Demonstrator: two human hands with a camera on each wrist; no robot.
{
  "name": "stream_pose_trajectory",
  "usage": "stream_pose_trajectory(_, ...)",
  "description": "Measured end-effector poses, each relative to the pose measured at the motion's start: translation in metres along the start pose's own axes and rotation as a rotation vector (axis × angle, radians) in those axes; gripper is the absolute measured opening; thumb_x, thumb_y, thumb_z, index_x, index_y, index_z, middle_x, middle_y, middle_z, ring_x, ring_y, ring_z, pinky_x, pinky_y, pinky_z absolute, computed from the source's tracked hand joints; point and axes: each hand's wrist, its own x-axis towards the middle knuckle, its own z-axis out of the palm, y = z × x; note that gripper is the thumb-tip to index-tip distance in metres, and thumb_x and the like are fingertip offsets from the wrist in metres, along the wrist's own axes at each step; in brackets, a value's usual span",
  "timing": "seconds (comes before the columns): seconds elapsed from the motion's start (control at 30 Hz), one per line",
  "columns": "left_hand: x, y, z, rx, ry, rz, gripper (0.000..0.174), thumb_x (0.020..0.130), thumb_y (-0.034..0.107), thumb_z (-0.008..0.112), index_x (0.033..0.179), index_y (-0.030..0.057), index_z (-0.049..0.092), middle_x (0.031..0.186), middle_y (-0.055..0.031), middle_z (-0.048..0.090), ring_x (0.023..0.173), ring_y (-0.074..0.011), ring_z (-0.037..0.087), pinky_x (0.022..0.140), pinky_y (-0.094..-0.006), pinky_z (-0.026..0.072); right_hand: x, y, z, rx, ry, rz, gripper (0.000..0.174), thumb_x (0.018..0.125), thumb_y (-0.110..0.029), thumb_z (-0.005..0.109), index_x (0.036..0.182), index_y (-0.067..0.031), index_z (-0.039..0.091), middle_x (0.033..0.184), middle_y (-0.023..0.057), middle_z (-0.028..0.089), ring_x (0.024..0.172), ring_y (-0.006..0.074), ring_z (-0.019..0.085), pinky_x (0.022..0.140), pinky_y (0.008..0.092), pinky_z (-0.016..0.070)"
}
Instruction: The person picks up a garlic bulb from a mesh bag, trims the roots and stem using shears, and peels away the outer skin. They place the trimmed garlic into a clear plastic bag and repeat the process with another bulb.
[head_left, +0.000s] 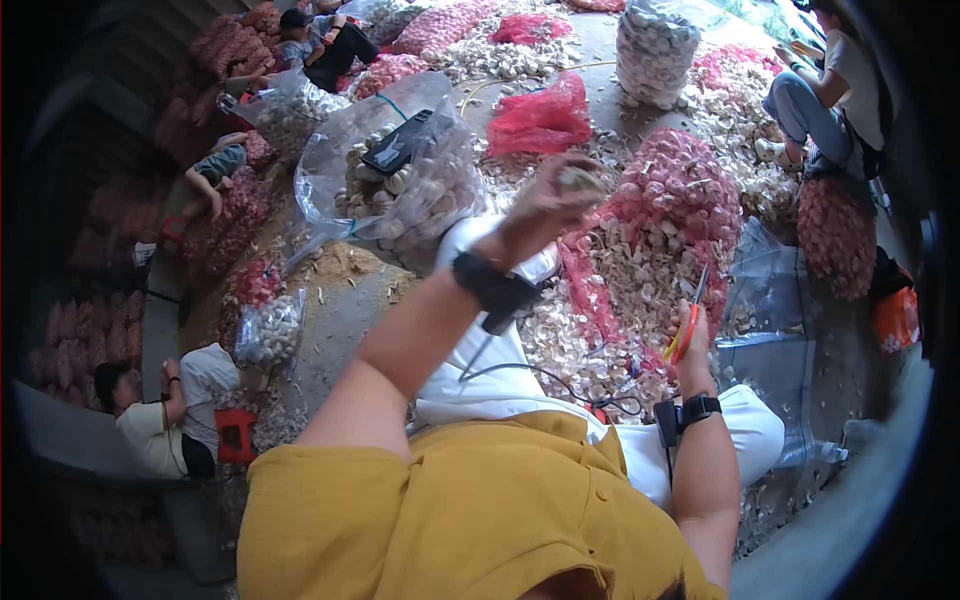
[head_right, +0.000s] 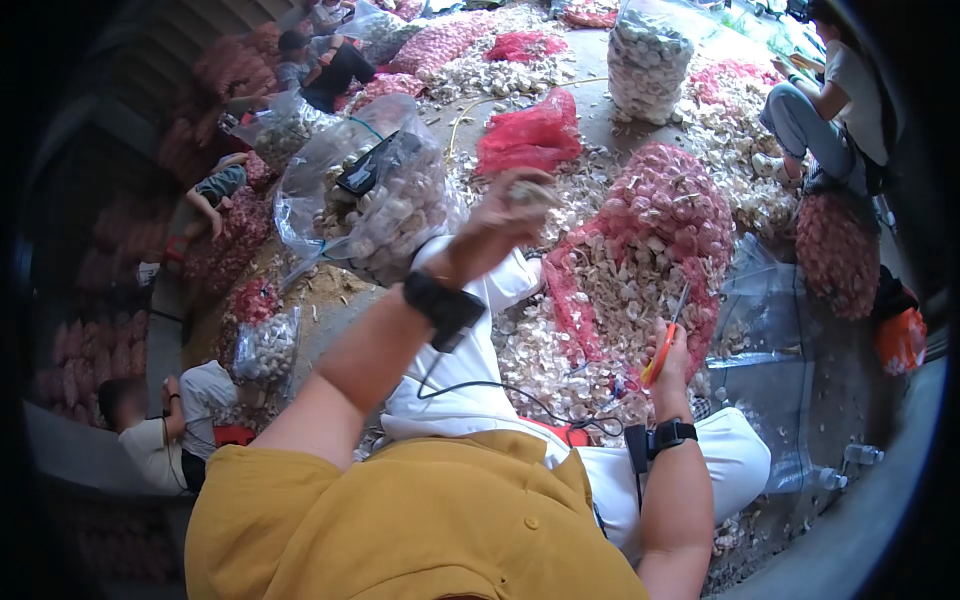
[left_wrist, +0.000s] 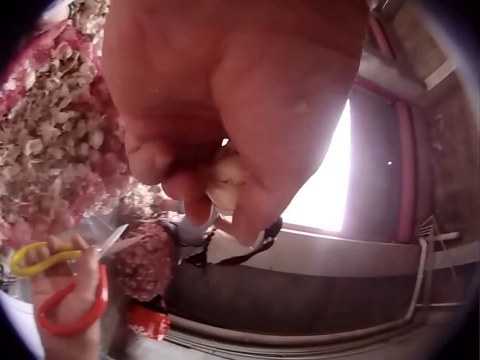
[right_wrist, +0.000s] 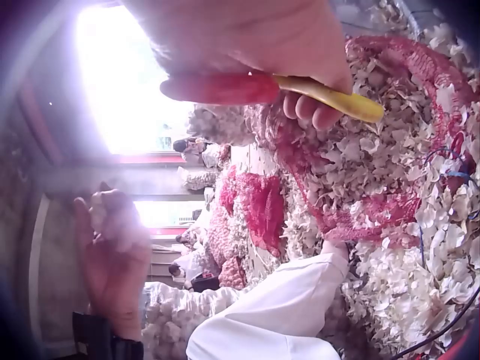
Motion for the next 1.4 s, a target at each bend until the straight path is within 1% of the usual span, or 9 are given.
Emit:
stream_pose_trajectory(0.27,-0.069,0.121,-0.137,0.392,0.612,0.441,0.032,0.079,0.009,0.065,0.108,0.0065,0.052,0.073,0.0020,0.052,0.057,-0.0040,0.047,0.048,-0.0187,0.0407,-0.014,-0.008,0.010,-0.057,0.054,0.044,0.022,0.089,-0.029,0.058,0.101,-0.0131,0.048,0.070,-0.0014,0.047,0.052,0.0074,0.045,0.045,0.0224,0.0388)
stream_pose_trajectory(0.43,-0.096,0.150,-0.209,1.349,0.983,0.016,0.061,0.076,0.023,0.071,0.127,0.0042,0.044,0.092,-0.0095,0.061,0.073,-0.0141,0.058,0.064,-0.0279,0.0497,-0.005,0.000,-0.004,-0.003,0.018,0.064,0.024,0.087,-0.034,0.060,0.096,-0.0180,0.045,0.069,0.0000,0.046,0.052,0.0103,0.046,0.044,0.0269,0.0399)
stream_pose_trajectory(0.5,-0.097,0.155,-0.190,1.284,0.939,-0.192,0.070,0.075,0.027,0.072,0.132,0.0035,0.039,0.098,-0.0124,0.062,0.074,-0.0151,0.060,0.068,-0.0284,0.0497,-0.012,-0.007,0.000,0.093,-0.052,-0.016,0.027,0.087,-0.035,0.060,0.097,-0.0154,0.044,0.071,0.0011,0.048,0.055,0.0112,0.048,0.048,0.0281,0.0421)
stream_pose_trajectory(0.53,-0.093,0.150,-0.198,1.551,0.886,0.105,0.060,0.079,0.025,0.068,0.128,0.0025,0.044,0.101,-0.0128,0.062,0.075,-0.0151,0.061,0.070,-0.0276,0.0494,-0.017,-0.013,0.002,0.088,-0.026,-0.015,0.027,0.087,-0.035,0.060,0.097,-0.0154,0.044,0.071,0.0011,0.048,0.055,0.0112,0.048,0.048,0.0281,0.0421)
stream_pose_trajectory(0.63,-0.071,0.138,-0.143,1.359,0.633,0.412,0.043,0.085,0.015,0.062,0.123,0.0035,0.048,0.095,-0.0072,0.061,0.077,-0.0107,0.059,0.067,-0.0235,0.0484,-0.032,-0.037,0.011,0.262,-0.027,-0.032,0.026,0.088,-0.035,0.059,0.098,-0.0135,0.046,0.073,0.0012,0.050,0.057,0.0103,0.048,0.052,0.0264,0.0431)
stream_pose_trajectory(0.77,-0.024,0.084,-0.050,0.909,0.079,0.245,0.025,0.088,0.012,0.060,0.109,0.0005,0.057,0.102,-0.0083,0.061,0.089,-0.0118,0.058,0.076,-0.0242,0.0477,-0.035,-0.051,0.008,0.213,-0.020,-0.072,0.039,0.085,-0.044,0.061,0.102,-0.0107,0.049,0.082,0.0059,0.056,0.066,0.0139,0.055,0.064,0.0311,0.0479)
stream_pose_trajectory(0.9,0.039,-0.029,-0.021,0.907,-0.421,-0.077,0.022,0.089,0.020,0.059,0.103,0.0039,0.062,0.094,-0.0068,0.064,0.086,-0.0160,0.060,0.078,-0.0277,0.0483,-0.040,-0.072,0.016,0.107,-0.042,-0.062,0.057,0.086,-0.051,0.055,0.125,-0.0102,0.046,0.094,0.0102,0.059,0.080,0.0182,0.059,0.077,0.0359,0.0467)
stream_pose_trajectory(0.97,0.060,-0.096,-0.026,1.165,-0.543,0.028,0.023,0.088,0.022,0.059,0.102,0.0048,0.062,0.091,-0.0081,0.065,0.087,-0.0197,0.062,0.080,-0.0308,0.0481,-0.037,-0.086,0.018,0.033,-0.075,-0.063,0.053,0.086,-0.049,0.055,0.122,-0.0103,0.048,0.093,0.0099,0.060,0.080,0.0179,0.059,0.077,0.0359,0.0470)
stream_pose_trajectory(1.4,0.076,-0.332,-0.067,0.809,-0.351,-0.635,0.030,0.083,0.019,0.062,0.108,0.0021,0.061,0.102,-0.0096,0.065,0.093,-0.0175,0.061,0.083,-0.0298,0.0465,0.007,-0.095,0.009,0.217,0.025,0.048,0.038,0.092,-0.032,0.052,0.114,-0.0019,0.048,0.088,0.0101,0.054,0.077,0.0175,0.055,0.073,0.0301,0.0470)
